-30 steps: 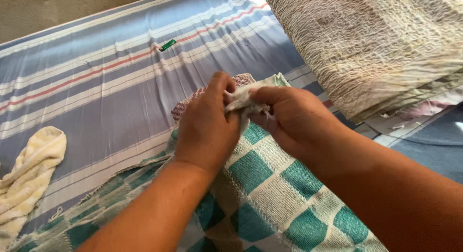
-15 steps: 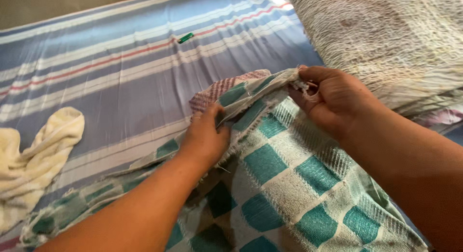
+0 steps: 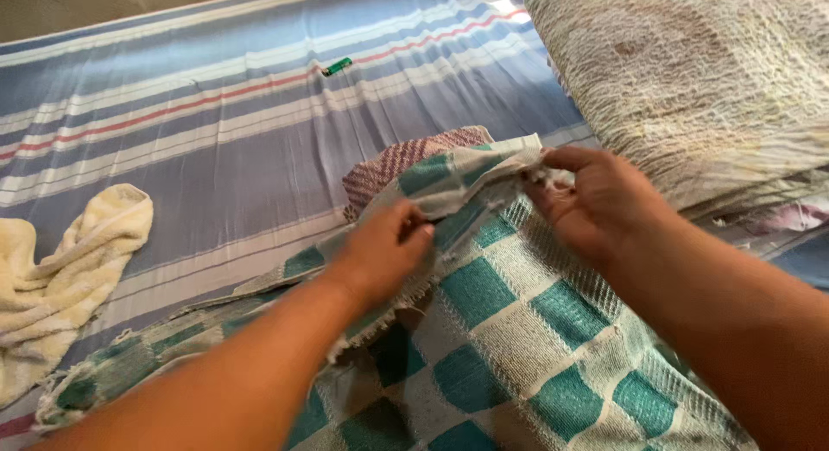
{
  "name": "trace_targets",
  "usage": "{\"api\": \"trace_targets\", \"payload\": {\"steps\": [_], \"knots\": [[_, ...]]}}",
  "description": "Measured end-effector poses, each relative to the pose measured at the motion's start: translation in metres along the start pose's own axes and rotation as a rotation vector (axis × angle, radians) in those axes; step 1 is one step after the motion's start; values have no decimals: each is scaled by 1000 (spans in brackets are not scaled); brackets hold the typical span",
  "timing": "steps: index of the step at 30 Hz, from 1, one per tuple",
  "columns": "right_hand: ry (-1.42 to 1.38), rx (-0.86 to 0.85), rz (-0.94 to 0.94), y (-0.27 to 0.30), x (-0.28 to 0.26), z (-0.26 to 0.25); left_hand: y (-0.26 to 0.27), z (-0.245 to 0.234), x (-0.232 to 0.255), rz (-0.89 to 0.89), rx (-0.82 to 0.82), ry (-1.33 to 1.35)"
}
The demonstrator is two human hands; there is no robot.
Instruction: The person folds a purple patterned towel, then a green and white checkered towel, and finally a cream towel on a bed. Each towel is smoothed, folded into a compact rectangle, and placed on the bed.
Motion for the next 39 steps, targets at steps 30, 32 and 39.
{"api": "trace_targets", "payload": {"steps": [30, 32, 39], "knots": [[1920, -313, -844, 42, 154, 125, 131, -72, -135, -340, 371, -113], [1965, -245, -787, 34, 156, 131, 136, -83, -151, -369, 361, -108], [2032, -314, -746, 15, 193, 136, 118, -99, -199, -329, 269, -300]]}}
Point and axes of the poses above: each hand's wrist, its own y-axis away from the middle knuckle, its own z-axis out of the palm, x = y × z, the point moved 10 cm from there along -y, towards the middle knuckle, and after that the axes turned 8 degrees about z, right-handed, at the moved point
